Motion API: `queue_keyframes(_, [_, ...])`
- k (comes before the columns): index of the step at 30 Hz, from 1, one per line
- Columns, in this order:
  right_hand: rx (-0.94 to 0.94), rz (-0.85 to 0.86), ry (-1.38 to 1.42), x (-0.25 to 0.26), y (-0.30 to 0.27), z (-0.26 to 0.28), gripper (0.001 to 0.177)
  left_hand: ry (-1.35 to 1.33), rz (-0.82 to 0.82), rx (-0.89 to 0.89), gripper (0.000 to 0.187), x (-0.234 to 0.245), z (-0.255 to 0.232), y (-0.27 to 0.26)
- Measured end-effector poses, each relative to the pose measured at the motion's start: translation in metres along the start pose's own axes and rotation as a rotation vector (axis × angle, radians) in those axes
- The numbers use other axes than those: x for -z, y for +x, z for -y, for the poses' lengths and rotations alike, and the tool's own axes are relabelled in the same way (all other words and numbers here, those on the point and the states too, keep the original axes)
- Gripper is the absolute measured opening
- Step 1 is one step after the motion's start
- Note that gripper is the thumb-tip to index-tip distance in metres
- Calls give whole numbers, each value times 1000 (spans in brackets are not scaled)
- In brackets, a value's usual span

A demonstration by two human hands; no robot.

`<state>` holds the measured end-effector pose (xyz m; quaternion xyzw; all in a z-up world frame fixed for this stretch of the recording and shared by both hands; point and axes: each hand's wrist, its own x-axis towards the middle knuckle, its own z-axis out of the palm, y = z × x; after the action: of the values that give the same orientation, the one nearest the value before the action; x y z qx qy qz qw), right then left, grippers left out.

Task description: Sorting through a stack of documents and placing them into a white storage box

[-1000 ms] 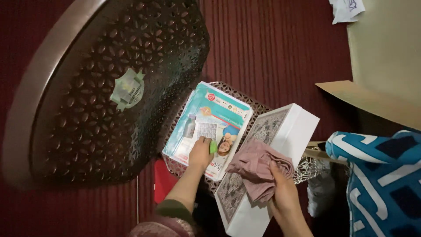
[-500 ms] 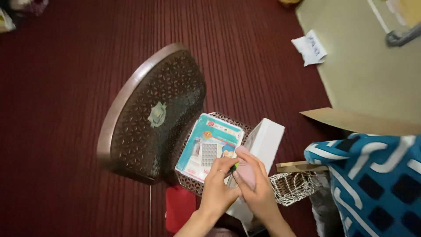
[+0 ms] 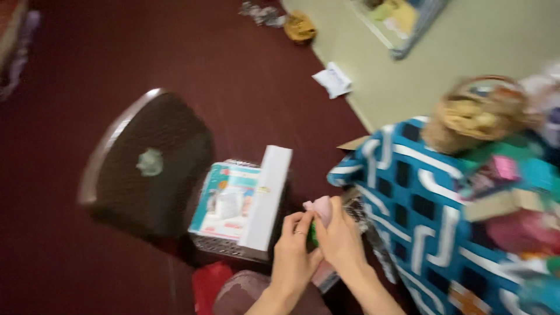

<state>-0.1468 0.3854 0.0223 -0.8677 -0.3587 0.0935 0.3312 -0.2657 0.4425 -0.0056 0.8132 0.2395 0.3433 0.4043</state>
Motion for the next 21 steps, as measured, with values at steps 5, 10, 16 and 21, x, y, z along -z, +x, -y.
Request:
queue_keyframes(5, [-222, 41, 327, 77, -40, -26, 30, -78, 65, 0, 75, -36, -59, -12])
queue_keyframes(10, [-516, 180, 945, 139, -78, -85, 41, -94, 324, -1, 59, -66, -119, -22])
queue_keyframes(16, [-563, 36, 167, 173, -123, -152, 34, -157, 495, -114, 60, -130, -137, -46])
queue_keyframes(21, [-524, -148, -288, 189, -159, -193, 30, -144, 605, -124, 66, -172, -150, -53])
